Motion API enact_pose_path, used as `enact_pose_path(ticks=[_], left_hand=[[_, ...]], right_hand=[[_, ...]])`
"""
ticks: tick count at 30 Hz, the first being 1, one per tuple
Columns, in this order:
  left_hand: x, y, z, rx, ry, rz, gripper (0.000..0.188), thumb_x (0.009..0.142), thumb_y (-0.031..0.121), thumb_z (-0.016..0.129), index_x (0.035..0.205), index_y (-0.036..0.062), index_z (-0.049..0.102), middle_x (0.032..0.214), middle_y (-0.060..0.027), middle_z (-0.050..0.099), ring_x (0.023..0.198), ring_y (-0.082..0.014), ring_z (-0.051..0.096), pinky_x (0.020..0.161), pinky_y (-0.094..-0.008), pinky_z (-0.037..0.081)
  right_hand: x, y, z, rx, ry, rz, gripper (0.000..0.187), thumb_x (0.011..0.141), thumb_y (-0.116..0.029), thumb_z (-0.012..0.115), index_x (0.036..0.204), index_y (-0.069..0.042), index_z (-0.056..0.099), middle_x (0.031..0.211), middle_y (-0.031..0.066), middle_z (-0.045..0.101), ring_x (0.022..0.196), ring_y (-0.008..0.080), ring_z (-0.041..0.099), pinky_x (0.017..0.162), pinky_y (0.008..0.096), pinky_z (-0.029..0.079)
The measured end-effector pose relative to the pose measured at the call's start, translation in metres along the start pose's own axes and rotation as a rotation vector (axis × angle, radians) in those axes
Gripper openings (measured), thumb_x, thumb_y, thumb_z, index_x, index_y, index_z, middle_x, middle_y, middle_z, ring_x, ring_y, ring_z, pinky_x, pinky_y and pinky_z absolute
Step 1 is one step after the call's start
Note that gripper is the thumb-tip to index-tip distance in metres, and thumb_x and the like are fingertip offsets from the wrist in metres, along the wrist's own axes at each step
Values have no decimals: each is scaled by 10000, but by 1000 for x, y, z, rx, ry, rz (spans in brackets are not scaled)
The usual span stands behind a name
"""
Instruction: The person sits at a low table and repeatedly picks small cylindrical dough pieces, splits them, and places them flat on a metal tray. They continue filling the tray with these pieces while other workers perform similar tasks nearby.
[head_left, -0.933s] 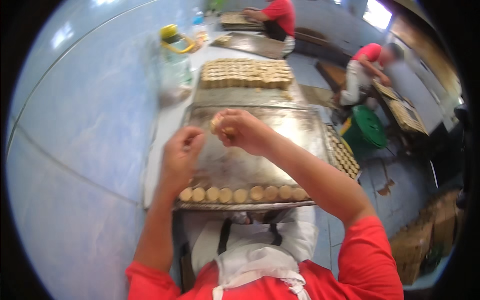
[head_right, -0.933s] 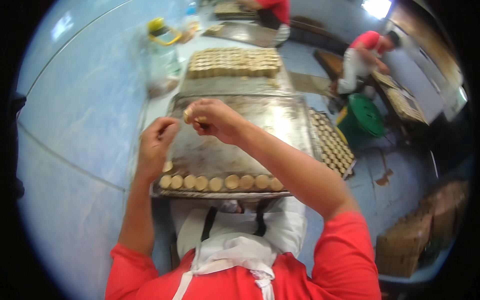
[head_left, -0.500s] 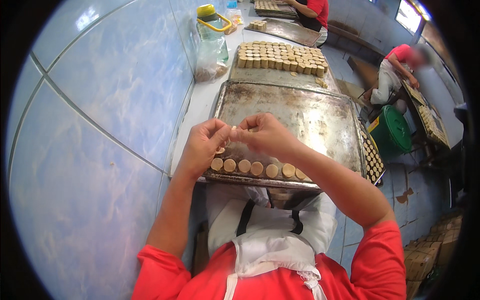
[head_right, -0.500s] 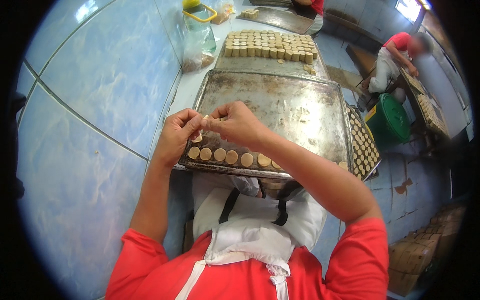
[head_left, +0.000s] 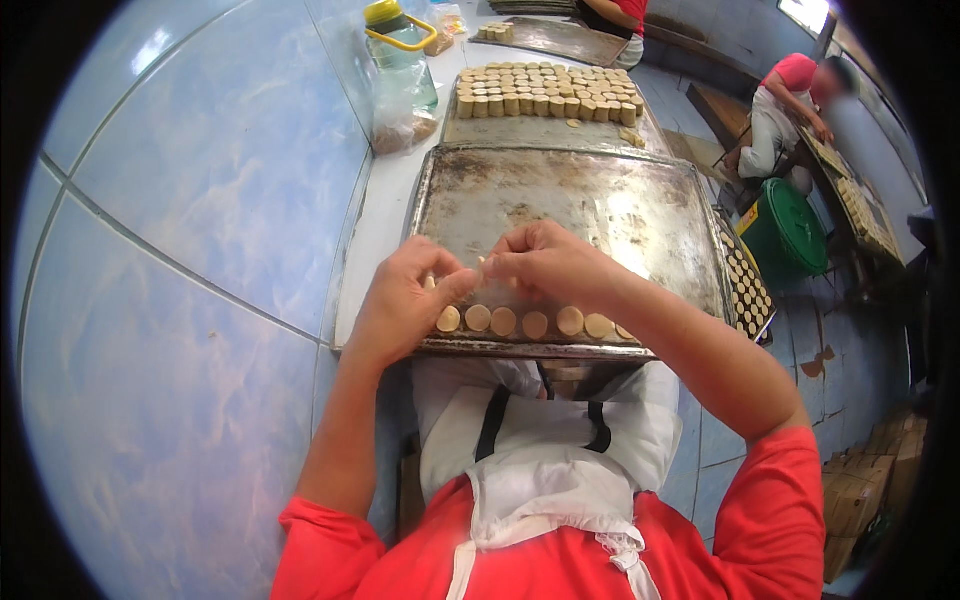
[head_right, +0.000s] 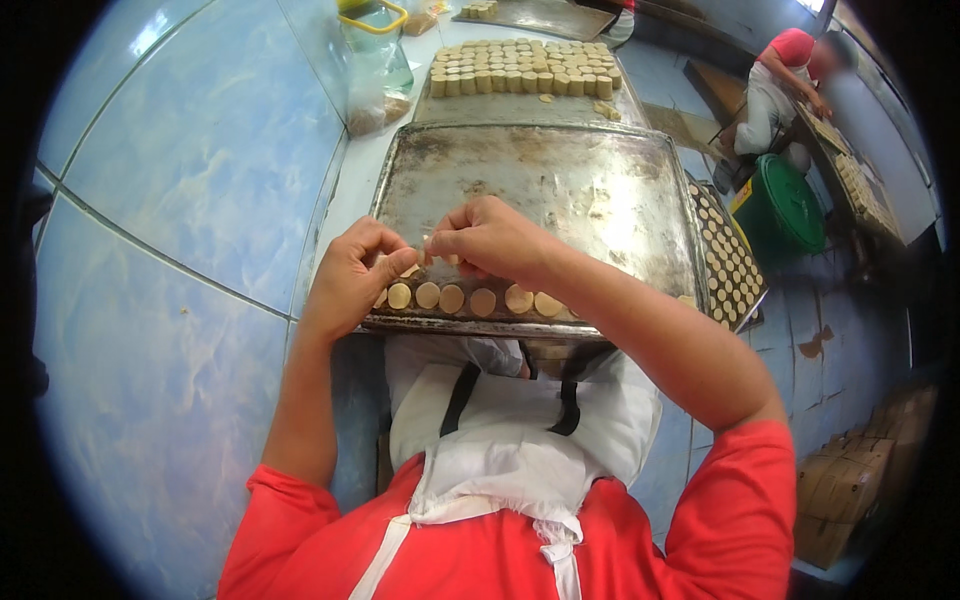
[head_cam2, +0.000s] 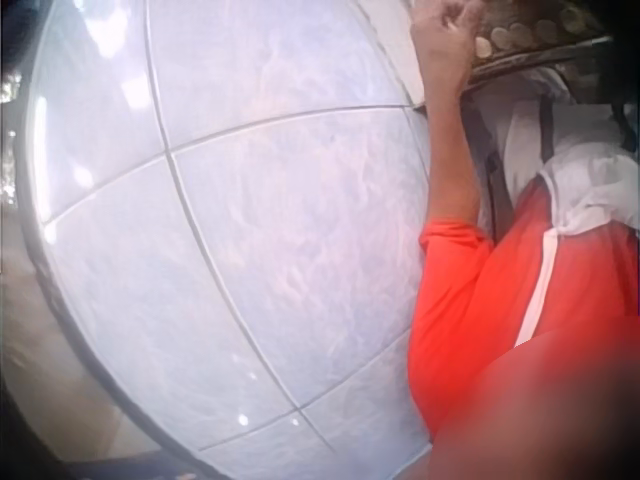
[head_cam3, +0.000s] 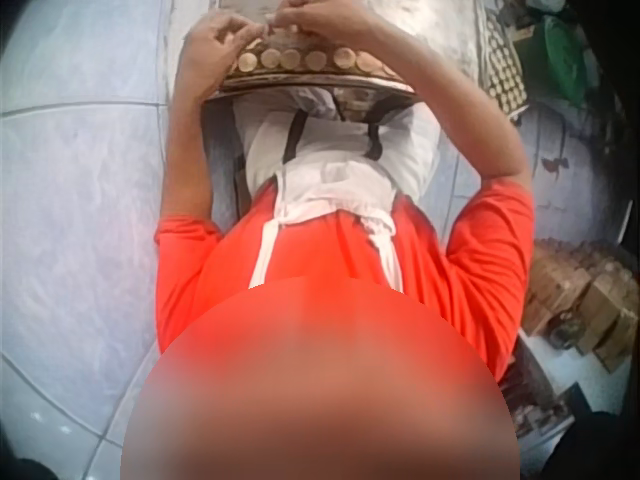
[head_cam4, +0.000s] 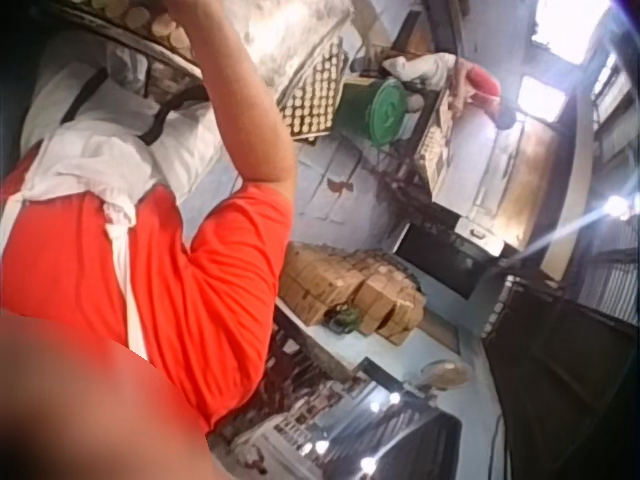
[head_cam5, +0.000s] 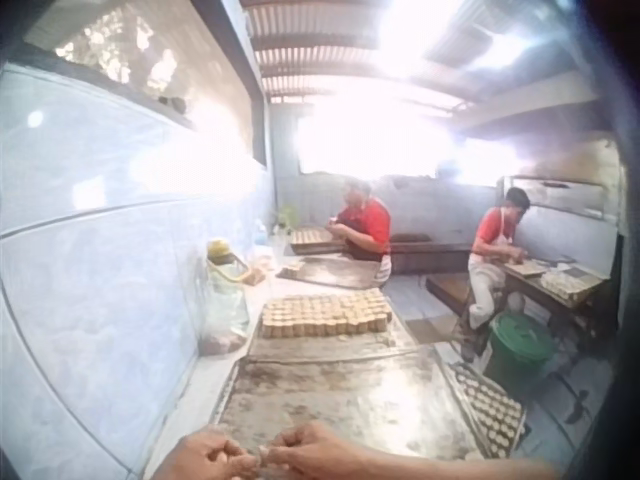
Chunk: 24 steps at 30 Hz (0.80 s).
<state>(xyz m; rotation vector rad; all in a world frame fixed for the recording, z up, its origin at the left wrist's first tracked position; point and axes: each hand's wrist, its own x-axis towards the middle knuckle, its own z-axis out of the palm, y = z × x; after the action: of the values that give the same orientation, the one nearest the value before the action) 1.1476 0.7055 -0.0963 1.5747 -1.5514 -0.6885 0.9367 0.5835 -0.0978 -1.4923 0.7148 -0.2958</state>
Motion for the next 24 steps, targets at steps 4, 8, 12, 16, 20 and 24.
enact_pose_path(ticks=[4,8,12,16,20,24], left_hand=[[2,11,9,17,-81,55,187,937,184,800,965,5,754,949,-130,637,870,-282,632,805,-379,505],[3,8,14,228,-82,10,169,926,165,798,989,15,755,980,-147,651,927,-326,659,834,-412,519],[5,2,17,305,-4,73,182,912,160,799,1020,21,752,1012,-165,670,959,-373,670,856,-453,530],[10,10,21,232,18,155,218,952,206,797,1034,9,750,943,-70,641,795,-186,586,742,-342,493],[17,24,34,-50,-62,47,195,990,208,768,1055,26,740,912,-8,626,784,-96,549,721,-287,475],[27,28,43,-151,-154,-2,225,972,196,718,1039,-18,712,938,-61,649,751,-157,548,724,-321,481]], right_hand=[[-9,0,-8,-191,8,-63,236,915,-255,751,888,-22,772,721,58,681,643,157,630,606,323,503],[-24,-1,-7,-1029,250,-132,226,905,-250,722,937,-38,796,826,142,773,762,308,745,728,445,584],[-31,-3,-9,-910,217,-79,238,898,-235,695,1029,-71,807,918,169,779,878,360,758,827,462,595],[-30,-7,-18,-421,156,-107,334,908,-188,700,1205,-40,733,1033,131,741,887,251,729,805,377,585],[-38,-7,-27,100,9,-61,490,908,-127,699,1367,4,591,1121,80,623,893,133,638,754,294,544],[-52,1,-31,51,91,-27,499,905,-91,659,1390,-46,553,1076,14,628,892,72,612,780,242,513]])
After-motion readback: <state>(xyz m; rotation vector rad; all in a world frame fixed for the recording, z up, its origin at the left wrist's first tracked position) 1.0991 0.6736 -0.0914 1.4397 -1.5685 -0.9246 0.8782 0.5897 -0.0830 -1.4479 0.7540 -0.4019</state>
